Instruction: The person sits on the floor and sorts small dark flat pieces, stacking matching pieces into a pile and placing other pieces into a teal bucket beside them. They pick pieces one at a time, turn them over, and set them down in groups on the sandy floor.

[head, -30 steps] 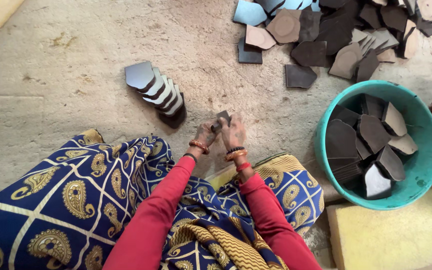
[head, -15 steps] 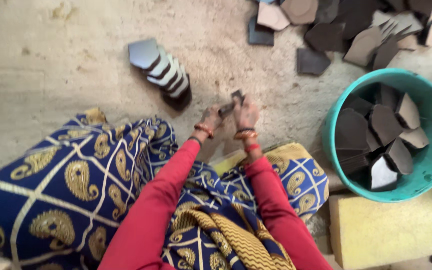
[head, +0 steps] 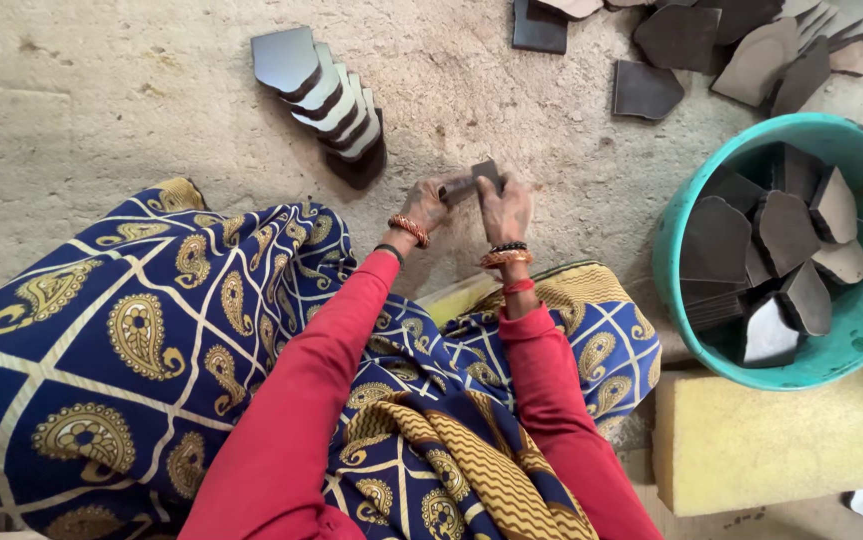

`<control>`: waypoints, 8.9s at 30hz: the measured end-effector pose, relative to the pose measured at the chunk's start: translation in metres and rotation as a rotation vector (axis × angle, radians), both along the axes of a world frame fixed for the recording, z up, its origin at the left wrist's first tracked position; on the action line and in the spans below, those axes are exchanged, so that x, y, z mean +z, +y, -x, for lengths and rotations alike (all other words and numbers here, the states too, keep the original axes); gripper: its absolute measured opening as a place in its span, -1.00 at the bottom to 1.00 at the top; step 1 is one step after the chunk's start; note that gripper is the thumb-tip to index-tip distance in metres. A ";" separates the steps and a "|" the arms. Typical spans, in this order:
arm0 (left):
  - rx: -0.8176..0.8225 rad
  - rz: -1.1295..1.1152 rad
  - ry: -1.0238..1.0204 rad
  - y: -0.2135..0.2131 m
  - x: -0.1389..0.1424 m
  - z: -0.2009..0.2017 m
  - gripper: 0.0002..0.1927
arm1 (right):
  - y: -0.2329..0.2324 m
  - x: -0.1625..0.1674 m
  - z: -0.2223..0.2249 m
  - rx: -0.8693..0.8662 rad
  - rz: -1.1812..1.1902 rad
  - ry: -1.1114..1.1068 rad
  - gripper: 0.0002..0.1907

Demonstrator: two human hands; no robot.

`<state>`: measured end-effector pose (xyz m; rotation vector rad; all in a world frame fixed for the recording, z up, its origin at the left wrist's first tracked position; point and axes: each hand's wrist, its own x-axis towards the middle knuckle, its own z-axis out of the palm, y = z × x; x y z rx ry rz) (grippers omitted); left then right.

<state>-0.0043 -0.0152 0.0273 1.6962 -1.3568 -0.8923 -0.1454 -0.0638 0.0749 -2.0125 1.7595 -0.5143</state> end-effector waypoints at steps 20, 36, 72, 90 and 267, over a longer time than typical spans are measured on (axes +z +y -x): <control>-0.035 0.312 0.031 0.000 -0.014 -0.006 -0.54 | 0.008 -0.006 -0.011 0.097 0.151 -0.052 -0.69; -0.024 0.037 -0.028 -0.001 -0.016 -0.003 -0.63 | 0.007 -0.009 0.003 0.052 0.056 -0.093 -0.65; -0.047 0.168 0.130 -0.006 -0.012 -0.008 -0.60 | 0.004 -0.009 -0.013 0.123 0.320 -0.056 -0.74; 0.026 -0.011 0.100 0.002 -0.002 -0.007 -0.60 | -0.010 0.001 0.029 -0.017 -0.149 0.014 -0.70; 0.013 0.034 -0.593 0.019 -0.015 0.009 -0.52 | -0.015 -0.009 -0.012 -0.092 -0.188 -0.316 -0.55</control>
